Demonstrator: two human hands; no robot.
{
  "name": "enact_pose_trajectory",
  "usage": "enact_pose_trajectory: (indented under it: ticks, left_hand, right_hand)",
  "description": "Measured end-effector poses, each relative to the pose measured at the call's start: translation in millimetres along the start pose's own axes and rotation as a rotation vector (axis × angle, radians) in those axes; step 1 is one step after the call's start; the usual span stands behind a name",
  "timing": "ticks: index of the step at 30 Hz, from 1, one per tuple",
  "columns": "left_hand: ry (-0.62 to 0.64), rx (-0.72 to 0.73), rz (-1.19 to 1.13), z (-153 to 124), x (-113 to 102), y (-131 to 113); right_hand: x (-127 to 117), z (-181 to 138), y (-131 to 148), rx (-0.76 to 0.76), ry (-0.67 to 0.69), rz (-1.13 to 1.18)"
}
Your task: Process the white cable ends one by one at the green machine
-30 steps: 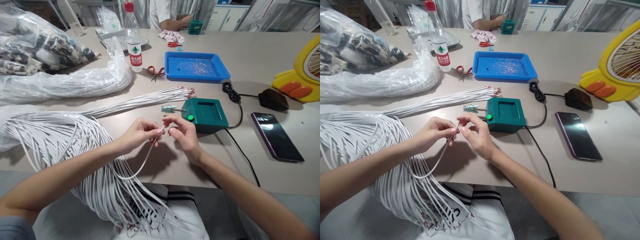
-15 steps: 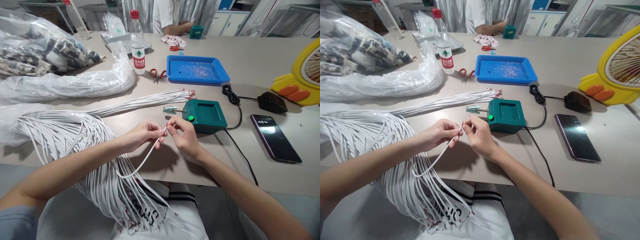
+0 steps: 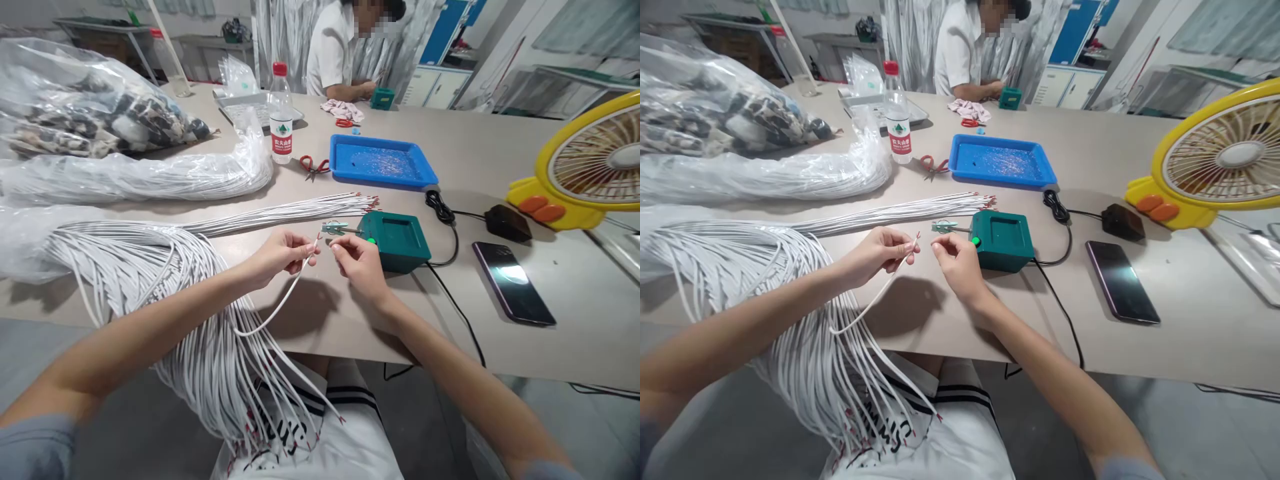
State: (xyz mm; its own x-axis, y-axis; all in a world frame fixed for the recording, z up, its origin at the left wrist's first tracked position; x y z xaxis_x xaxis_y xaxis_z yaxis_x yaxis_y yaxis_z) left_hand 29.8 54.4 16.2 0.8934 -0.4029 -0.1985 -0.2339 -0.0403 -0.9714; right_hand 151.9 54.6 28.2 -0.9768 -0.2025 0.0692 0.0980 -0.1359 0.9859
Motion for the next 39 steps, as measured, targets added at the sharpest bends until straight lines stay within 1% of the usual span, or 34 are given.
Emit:
enact_pose_trajectory:
  ticks: [1, 3, 4, 6, 8, 10, 13, 17, 20, 22, 23, 25, 27, 29, 30, 31, 32, 33, 34, 35, 36, 37, 39]
  left_hand:
    - [0.023, -0.040, -0.065, 0, 2, 4]
    - [0.068, -0.087, -0.126, -1, 5, 9]
    - [0.095, -0.111, -0.134, -1, 7, 11]
    - [0.149, -0.160, -0.139, -2, 12, 17]
    - [0.189, -0.198, -0.151, -3, 16, 21]
    - [0.205, -0.222, -0.169, -4, 17, 22]
    - [0.215, -0.256, -0.195, -6, 19, 24]
    - [0.258, -0.280, -0.277, -9, 25, 24]
    - [0.294, -0.226, -0.260, -11, 30, 19]
    - [0.284, -0.160, -0.166, -12, 32, 14]
    - [0.260, -0.110, -0.087, -11, 31, 11]
    - [0.149, 0.055, 0.138, -8, 22, -2]
    - [-0.006, 0.272, 0.434, -9, 12, -20]
    - [-0.116, 0.459, 0.690, -13, 8, -34]
    - [-0.142, 0.517, 0.769, -15, 7, -37]
    - [-0.161, 0.551, 0.803, -15, 6, -39]
    - [-0.195, 0.565, 0.787, -15, 1, -41]
    - [-0.247, 0.559, 0.729, -14, -7, -42]
    - [-0.301, 0.529, 0.632, -11, -16, -41]
    - [-0.336, 0.462, 0.491, -7, -26, -36]
    - [-0.334, 0.371, 0.332, -1, -31, -27]
    - [-0.300, 0.272, 0.180, 6, -32, -15]
    - [-0.192, 0.108, -0.030, 19, -22, 7]
  right_hand:
    - [-3, -2, 14, -0.152, -0.030, -0.182]
    - [5, -10, 33, -0.395, -0.009, -0.496]
    - [12, -14, 37, -0.482, 0.032, -0.618]
    - [25, -22, 41, -0.609, 0.118, -0.795]
    - [33, -27, 40, -0.689, 0.181, -0.906]
    - [37, -29, 39, -0.731, 0.210, -0.973]
    - [38, -30, 39, -0.774, 0.218, -1.018]
    - [36, -35, 43, -0.828, 0.198, -1.005]
    - [31, -34, 44, -0.792, 0.160, -0.942]
    - [26, -32, 45, -0.737, 0.133, -0.834]
    - [23, -29, 45, -0.697, 0.115, -0.760]
    - [14, -20, 44, -0.573, 0.068, -0.586]
    - [7, -9, 33, -0.373, 0.054, -0.372]
    - [8, -1, 11, -0.088, 0.118, -0.113]
    - [13, -1, -2, 0.071, 0.169, 0.024]
    - [20, -5, -14, 0.223, 0.221, 0.153]
    - [27, -11, -22, 0.349, 0.263, 0.260]
    - [32, -17, -27, 0.437, 0.287, 0.333]
    - [35, -21, -28, 0.476, 0.298, 0.361]
    - [34, -22, -25, 0.459, 0.284, 0.338]
    - [30, -20, -20, 0.405, 0.260, 0.256]
    - [25, -16, -12, 0.313, 0.238, 0.115]
    - [17, -6, 15, 0.053, 0.191, -0.325]
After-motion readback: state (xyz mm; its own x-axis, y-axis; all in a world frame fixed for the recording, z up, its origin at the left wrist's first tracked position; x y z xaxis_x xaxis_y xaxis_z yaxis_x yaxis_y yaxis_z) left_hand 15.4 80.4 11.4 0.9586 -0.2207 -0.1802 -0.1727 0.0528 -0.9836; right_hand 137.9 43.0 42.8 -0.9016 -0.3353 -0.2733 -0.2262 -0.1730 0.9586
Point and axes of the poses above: each hand's wrist, its own z-axis towards the middle knuckle, its own x-axis out of the palm, y = z × x, the point moved 10 cm from there along z, towards the middle knuckle, and after that the axes turned 12 degrees about z, right-handed, at the moved point
